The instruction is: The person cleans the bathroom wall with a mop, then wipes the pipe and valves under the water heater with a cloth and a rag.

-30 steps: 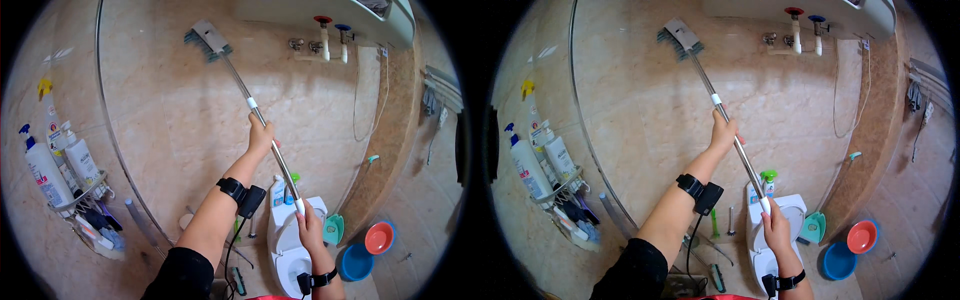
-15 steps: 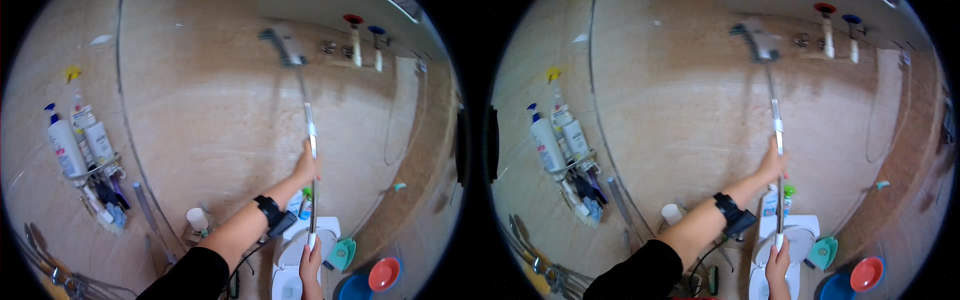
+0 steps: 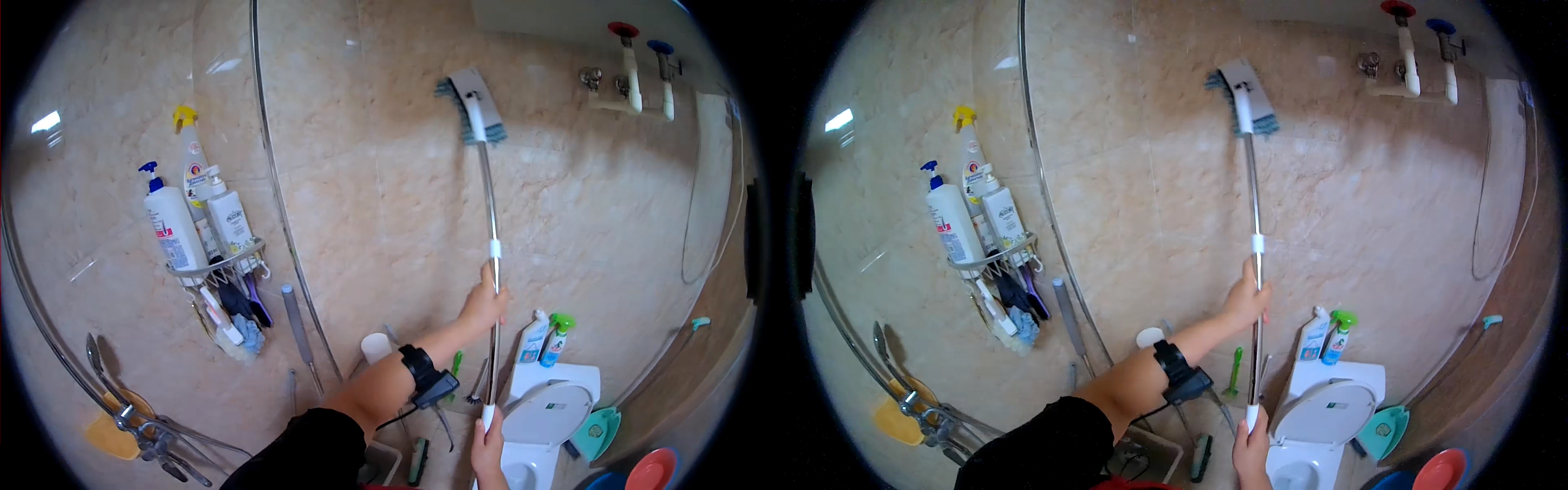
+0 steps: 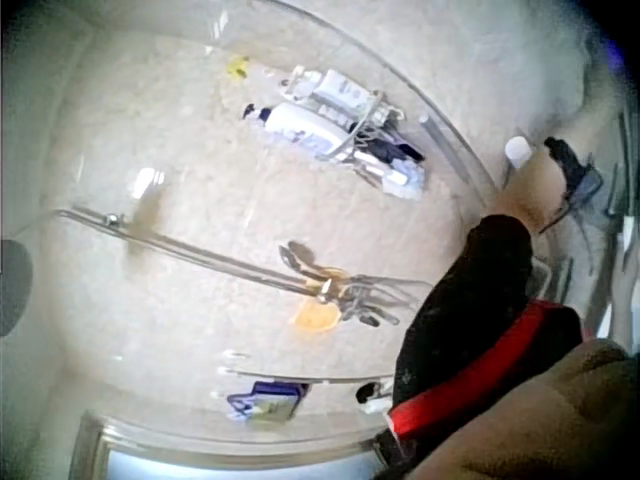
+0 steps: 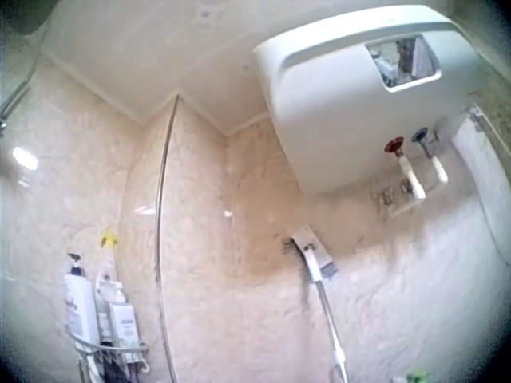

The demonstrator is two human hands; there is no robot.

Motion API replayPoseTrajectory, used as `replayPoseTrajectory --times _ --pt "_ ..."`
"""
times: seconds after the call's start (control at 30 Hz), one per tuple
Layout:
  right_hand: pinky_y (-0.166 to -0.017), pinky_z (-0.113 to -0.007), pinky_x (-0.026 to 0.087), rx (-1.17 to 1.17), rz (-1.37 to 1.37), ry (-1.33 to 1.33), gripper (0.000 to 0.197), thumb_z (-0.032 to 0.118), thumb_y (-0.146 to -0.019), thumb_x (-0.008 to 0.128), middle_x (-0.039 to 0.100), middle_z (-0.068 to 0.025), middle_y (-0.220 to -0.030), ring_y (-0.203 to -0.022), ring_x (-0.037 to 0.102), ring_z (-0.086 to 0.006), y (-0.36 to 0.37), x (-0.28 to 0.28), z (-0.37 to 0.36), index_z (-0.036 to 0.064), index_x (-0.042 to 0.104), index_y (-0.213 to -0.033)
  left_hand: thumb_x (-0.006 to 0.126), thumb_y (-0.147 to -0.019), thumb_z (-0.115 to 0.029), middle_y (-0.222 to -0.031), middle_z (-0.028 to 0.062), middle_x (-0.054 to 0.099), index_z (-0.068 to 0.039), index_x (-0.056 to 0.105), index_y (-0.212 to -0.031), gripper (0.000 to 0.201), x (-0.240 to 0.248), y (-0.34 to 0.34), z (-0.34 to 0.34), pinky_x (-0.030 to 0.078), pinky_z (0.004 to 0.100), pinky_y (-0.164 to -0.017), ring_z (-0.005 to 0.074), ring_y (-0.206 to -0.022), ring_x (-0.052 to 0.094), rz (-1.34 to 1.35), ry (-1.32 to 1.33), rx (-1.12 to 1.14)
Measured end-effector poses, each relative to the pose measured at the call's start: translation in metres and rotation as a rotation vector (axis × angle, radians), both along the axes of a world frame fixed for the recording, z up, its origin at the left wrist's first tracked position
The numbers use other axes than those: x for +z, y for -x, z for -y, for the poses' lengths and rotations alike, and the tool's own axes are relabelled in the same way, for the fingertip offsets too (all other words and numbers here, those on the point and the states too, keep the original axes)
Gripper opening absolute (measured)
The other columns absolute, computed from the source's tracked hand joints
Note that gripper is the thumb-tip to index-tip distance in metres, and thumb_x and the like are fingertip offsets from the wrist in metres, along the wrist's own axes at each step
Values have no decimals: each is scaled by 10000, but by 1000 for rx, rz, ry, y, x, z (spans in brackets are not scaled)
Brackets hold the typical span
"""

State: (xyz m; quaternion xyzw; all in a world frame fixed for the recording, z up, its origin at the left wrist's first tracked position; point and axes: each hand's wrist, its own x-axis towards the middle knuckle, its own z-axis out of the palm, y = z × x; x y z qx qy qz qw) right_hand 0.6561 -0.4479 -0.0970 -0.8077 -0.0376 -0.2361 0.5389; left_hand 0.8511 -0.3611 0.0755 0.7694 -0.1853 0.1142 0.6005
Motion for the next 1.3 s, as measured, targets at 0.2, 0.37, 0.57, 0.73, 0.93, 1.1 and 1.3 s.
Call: replayPoseTrajectory --times 0.2,0.37,0.57,0.73,0.93,1.1,1.3 --pt "-376 -228 261 556 -315 -720 320 234 -960 440 380 -6 -558 -398 325 -80 -15 50 -38 68 426 -1233 489 -861 -86 -646 102 548 -65 201 -1298 523 61 5 -58 480 348 -398 223 -445 573 111 -3 141" --pt "-335 -232 226 1057 -408 -1057 438 436 -925 473 357 -20 -535 -344 277 -81 -16 84 -54 67 440 -1159 519 -836 -95 -674 115 545 -93 137 -1388 672 120 49 -92 497 348 -442 238 -487 592 228 -100 273" --pt "-381 -218 344 653 -215 -748 518 319 -955 455 508 -56 -695 -459 450 -106 -23 91 -105 108 286 -1396 545 -816 -96 -713 138 558 -61 64 -1416 770 132 35 -151 491 364 -448 252 -476 588 307 -270 489" --pt "-382 -200 324 578 -67 -338 529 234 -976 387 422 20 -576 -427 396 -66 -40 79 -120 145 184 -1456 596 -842 -142 -841 157 596 -39 3 -1434 845 116 31 -179 509 300 -562 203 -644 617 305 -329 424" --pt "-326 -224 305 560 -53 -326 510 280 -986 363 387 23 -518 -369 352 -68 -114 168 -100 141 206 -1450 541 -911 -84 -939 76 612 -81 87 -1460 713 48 78 -245 493 270 -716 127 -816 587 81 62 -6" --pt "-325 -255 322 638 66 -317 498 281 -979 376 384 17 -534 -370 348 -84 -160 287 -106 183 230 -1445 506 -919 -38 -957 73 618 -71 265 -1424 560 15 186 -316 482 275 -750 124 -832 582 -185 -177 -30" --pt "-381 -252 315 683 103 -373 486 321 -967 386 378 21 -590 -428 336 -75 -181 404 -126 248 255 -1429 526 -919 -129 -955 69 627 -54 385 -1363 471 -44 290 -380 482 252 -728 133 -831 602 -314 101 407"
